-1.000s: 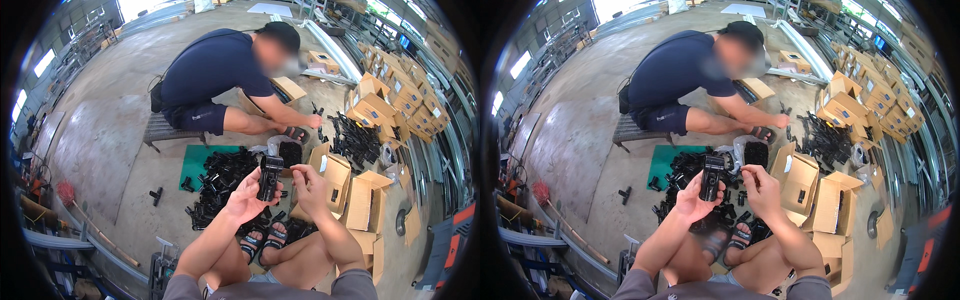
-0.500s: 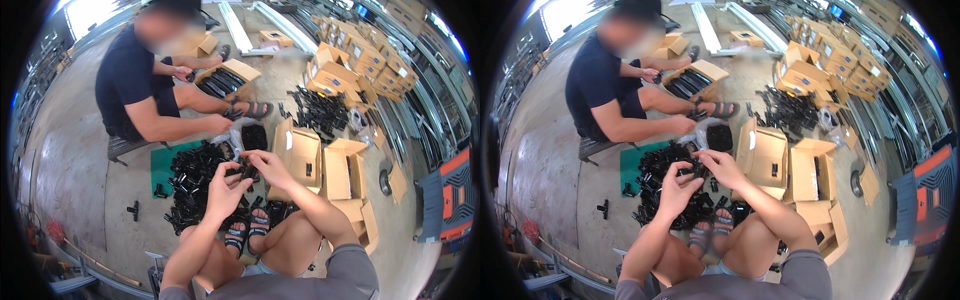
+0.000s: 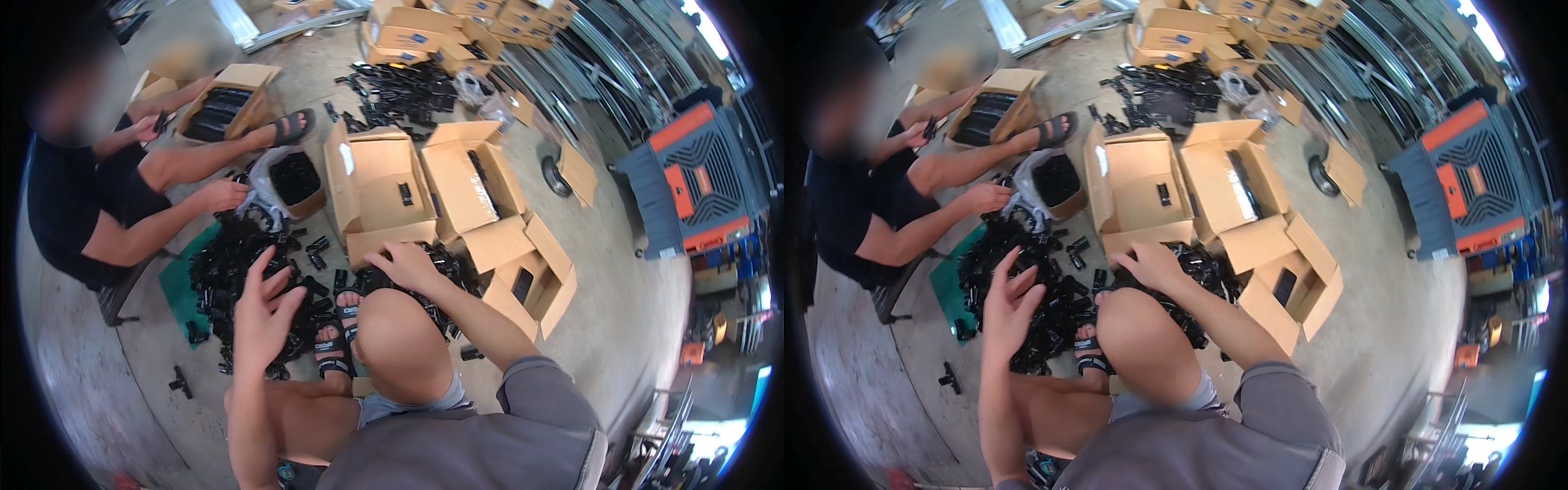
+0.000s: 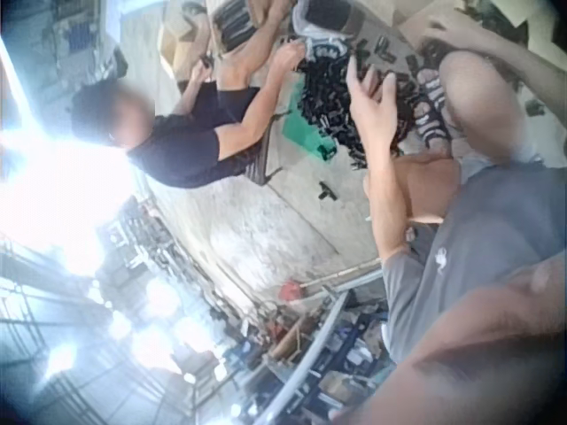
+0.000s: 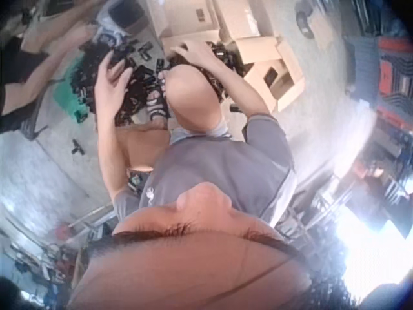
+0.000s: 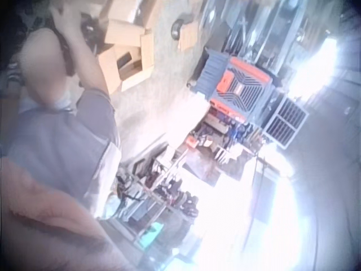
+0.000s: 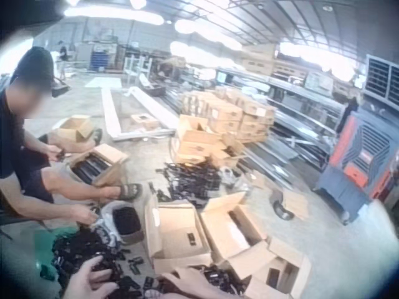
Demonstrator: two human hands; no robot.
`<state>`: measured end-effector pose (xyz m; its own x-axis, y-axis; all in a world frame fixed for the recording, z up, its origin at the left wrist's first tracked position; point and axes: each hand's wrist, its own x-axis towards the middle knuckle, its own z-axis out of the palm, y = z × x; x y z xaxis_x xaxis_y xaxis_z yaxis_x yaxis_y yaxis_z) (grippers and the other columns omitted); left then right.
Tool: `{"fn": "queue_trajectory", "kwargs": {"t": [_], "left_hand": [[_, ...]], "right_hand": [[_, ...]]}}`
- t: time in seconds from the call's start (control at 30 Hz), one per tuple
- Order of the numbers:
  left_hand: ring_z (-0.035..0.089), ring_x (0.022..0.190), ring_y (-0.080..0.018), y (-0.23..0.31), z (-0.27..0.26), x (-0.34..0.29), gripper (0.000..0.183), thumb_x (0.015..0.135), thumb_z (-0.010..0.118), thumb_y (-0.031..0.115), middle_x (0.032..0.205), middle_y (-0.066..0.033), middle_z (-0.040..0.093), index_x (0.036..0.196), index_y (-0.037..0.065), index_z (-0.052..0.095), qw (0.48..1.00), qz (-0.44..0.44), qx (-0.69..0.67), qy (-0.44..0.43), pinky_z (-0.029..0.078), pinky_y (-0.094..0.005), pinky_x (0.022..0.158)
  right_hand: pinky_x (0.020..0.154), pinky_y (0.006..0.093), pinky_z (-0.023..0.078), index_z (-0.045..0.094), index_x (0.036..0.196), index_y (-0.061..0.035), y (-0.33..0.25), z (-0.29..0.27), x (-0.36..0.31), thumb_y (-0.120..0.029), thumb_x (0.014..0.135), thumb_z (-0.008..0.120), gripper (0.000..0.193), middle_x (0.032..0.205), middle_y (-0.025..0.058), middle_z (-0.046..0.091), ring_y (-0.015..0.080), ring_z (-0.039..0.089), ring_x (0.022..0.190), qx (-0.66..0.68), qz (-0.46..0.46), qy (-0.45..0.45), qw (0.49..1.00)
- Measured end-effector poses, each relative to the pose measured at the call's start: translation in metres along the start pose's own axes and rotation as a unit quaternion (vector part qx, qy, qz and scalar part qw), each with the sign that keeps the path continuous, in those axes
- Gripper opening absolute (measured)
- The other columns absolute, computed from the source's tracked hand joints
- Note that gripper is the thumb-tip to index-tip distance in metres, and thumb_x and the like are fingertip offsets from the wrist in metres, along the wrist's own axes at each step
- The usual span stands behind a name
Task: The person sorts black plastic connectors by hand, picking them from a pile on the floor and placing them into various cardboard boxes.
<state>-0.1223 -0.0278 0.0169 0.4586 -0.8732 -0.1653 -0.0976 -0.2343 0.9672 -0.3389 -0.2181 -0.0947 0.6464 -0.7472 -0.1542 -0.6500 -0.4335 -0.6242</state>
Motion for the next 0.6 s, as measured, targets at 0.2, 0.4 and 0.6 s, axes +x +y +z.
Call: {"fn": "queue_trajectory", "kwargs": {"t": [0.2,0.4,0.6], "left_hand": [[0.064,0.101,-0.0155,-0.045,-0.050,-0.002,0.048,0.097,0.064,0.014,0.114,-0.0131,0.070,0.142,0.008,0.049,0.986,-0.101,0.075,-0.110,0.051,-0.0293,0.089],[0.068,0.084,-0.0135,-0.120,-0.102,0.001,0.022,0.101,0.059,0.024,0.093,-0.0057,0.072,0.108,0.004,0.066,0.970,-0.214,0.091,-0.066,0.052,-0.0263,0.070],[0.066,0.069,-0.0133,-0.176,-0.146,-0.013,0.033,0.100,0.059,0.031,0.077,-0.0047,0.071,0.087,0.003,0.071,0.925,-0.226,0.293,-0.082,0.050,-0.0263,0.062]], "right_hand": [[0.083,0.0476,0.054,0.070,0.105,-0.0075,0.118,0.015,-0.123,-0.062,0.091,0.057,0.058,0.097,0.0176,0.073,0.0371,0.069,0.095,-0.059,0.267,-0.055,0.960],[0.077,0.0505,0.054,0.070,0.094,-0.0045,0.175,0.002,-0.180,-0.051,0.100,0.050,0.051,0.081,0.0196,0.071,0.0373,0.071,0.080,0.029,0.291,0.218,0.931],[0.081,0.0505,0.053,0.066,0.102,-0.0024,0.291,-0.062,-0.191,-0.039,0.098,0.054,0.038,0.089,0.0243,0.069,0.0411,0.069,0.088,-0.011,0.443,0.374,0.815]]}}
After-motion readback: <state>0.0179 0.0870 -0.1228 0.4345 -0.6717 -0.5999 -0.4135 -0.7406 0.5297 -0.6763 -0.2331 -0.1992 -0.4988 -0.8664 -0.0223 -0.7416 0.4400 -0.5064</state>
